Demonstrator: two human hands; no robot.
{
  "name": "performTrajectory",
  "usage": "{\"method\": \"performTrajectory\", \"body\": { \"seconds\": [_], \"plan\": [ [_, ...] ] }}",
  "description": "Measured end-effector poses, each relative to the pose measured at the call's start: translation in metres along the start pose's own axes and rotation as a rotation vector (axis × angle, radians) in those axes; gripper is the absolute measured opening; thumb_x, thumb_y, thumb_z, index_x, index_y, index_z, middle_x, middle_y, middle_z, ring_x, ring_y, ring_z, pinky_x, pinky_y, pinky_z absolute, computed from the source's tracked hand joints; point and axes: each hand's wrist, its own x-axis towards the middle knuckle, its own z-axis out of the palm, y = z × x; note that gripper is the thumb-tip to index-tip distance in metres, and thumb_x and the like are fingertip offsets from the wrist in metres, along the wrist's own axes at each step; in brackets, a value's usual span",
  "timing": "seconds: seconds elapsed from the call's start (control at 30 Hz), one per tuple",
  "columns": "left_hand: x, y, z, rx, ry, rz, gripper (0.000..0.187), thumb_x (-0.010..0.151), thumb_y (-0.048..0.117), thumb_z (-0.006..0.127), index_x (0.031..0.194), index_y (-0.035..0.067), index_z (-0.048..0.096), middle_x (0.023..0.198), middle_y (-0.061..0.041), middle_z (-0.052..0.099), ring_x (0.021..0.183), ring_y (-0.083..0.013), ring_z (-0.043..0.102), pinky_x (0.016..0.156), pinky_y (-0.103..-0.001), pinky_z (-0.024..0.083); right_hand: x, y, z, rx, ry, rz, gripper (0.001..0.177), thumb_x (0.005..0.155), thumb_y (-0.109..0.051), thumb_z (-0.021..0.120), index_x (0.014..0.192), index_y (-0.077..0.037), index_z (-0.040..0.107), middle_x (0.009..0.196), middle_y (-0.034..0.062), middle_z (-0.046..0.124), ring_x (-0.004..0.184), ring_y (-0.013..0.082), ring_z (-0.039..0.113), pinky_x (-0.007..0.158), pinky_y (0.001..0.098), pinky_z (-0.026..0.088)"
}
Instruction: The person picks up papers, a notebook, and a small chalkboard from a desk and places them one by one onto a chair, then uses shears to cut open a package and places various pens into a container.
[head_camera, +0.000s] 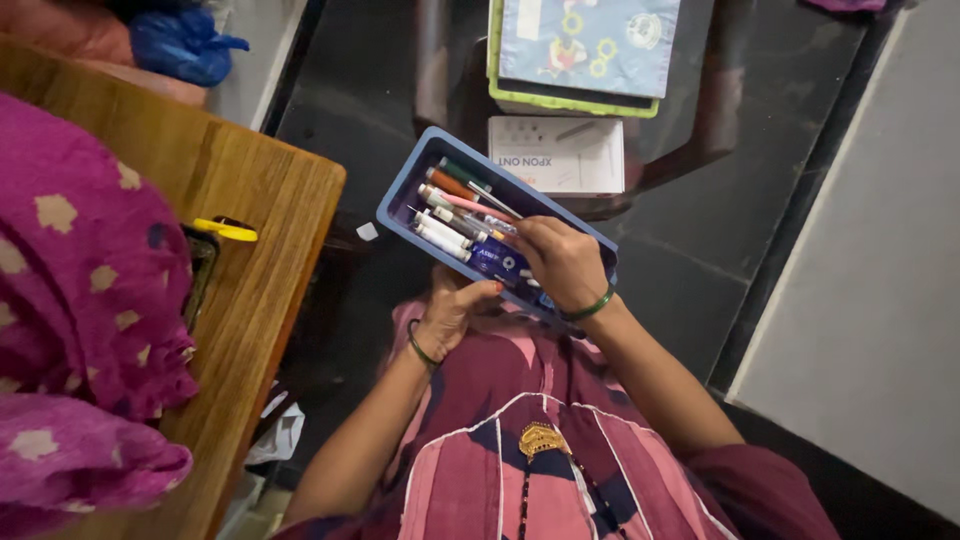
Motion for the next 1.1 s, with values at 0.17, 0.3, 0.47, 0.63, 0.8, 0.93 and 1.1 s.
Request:
{"method": "performTrajectory", "body": {
  "seconds": [0.17, 0.3, 0.47, 0.63, 0.8, 0.93, 1.1],
  "plan": [
    [0.012, 0.0, 0.008, 0.003, -0.031, 0.028, 0.055, 0.079, 0.001, 0.076, 0.131, 0.0, 0.057, 0.113, -0.012, 0.07, 0.099, -0.0239, 0.072, 0.085, -0.04, 0.063, -0.012, -0.001, -0.028, 0.156, 0.119, 0.222, 0.008, 0.098, 0.001, 0.066, 0.106, 0.001, 0.067, 0.093, 0.013, 0.073, 0.084, 0.0231, 0.076, 0.073, 0.0334, 0.059],
    [0.02, -0.004, 0.01, -0.008, 0.001, -0.008, 0.05, 0.08, 0.002, 0.075, 0.128, 0.0, 0.058, 0.11, -0.011, 0.07, 0.099, -0.0226, 0.073, 0.087, -0.04, 0.063, -0.021, 0.024, -0.049, 0.678, 0.136, 0.415, 0.017, 0.1, 0.005, 0.051, 0.11, -0.004, 0.06, 0.096, 0.0109, 0.068, 0.083, 0.0207, 0.066, 0.076, 0.0327, 0.055],
    [0.026, -0.011, 0.015, 0.07, 0.043, 0.0, 0.048, 0.082, 0.001, 0.075, 0.127, 0.0, 0.059, 0.106, -0.01, 0.071, 0.092, -0.0209, 0.072, 0.08, -0.037, 0.062, -0.014, 0.022, -0.033, -0.087, -0.084, 0.305, 0.012, 0.089, -0.012, 0.075, 0.098, -0.004, 0.074, 0.094, 0.0138, 0.073, 0.08, 0.0308, 0.072, 0.072, 0.0375, 0.056],
    [0.03, -0.019, 0.021, 0.089, -0.003, 0.034, 0.051, 0.08, -0.003, 0.077, 0.128, 0.0, 0.059, 0.107, -0.008, 0.07, 0.092, -0.0194, 0.07, 0.079, -0.035, 0.059, -0.007, 0.026, -0.016, -0.226, -0.123, 0.188, 0.027, 0.079, -0.012, 0.074, 0.104, -0.003, 0.071, 0.096, 0.0147, 0.072, 0.087, 0.0351, 0.069, 0.078, 0.045, 0.054],
    [0.033, -0.016, 0.025, 0.063, 0.037, -0.036, 0.049, 0.078, -0.002, 0.074, 0.125, 0.002, 0.06, 0.104, -0.01, 0.071, 0.092, -0.0216, 0.072, 0.081, -0.037, 0.062, -0.011, 0.03, -0.036, -0.17, -0.041, 0.237, 0.024, 0.08, -0.006, 0.068, 0.103, -0.001, 0.064, 0.092, 0.0195, 0.067, 0.091, 0.0409, 0.067, 0.082, 0.0489, 0.052],
    [0.033, -0.019, 0.028, 0.059, 0.028, -0.043, 0.05, 0.079, -0.001, 0.074, 0.127, 0.001, 0.059, 0.107, -0.01, 0.072, 0.095, -0.0213, 0.073, 0.083, -0.037, 0.063, -0.004, 0.038, -0.038, -0.1, 0.085, 0.236, 0.029, 0.093, -0.005, 0.063, 0.121, 0.002, 0.063, 0.106, 0.0224, 0.067, 0.091, 0.0433, 0.068, 0.078, 0.0487, 0.054],
    [0.036, -0.025, 0.029, 0.093, 0.01, -0.027, 0.054, 0.077, -0.001, 0.075, 0.128, 0.0, 0.059, 0.108, -0.009, 0.071, 0.093, -0.0204, 0.072, 0.081, -0.033, 0.062, 0.011, 0.043, -0.007, -0.187, -0.025, 0.172, 0.034, 0.091, -0.022, 0.073, 0.117, 0.0, 0.068, 0.096, 0.0199, 0.067, 0.078, 0.0396, 0.069, 0.068, 0.0469, 0.056]
  ]
}}
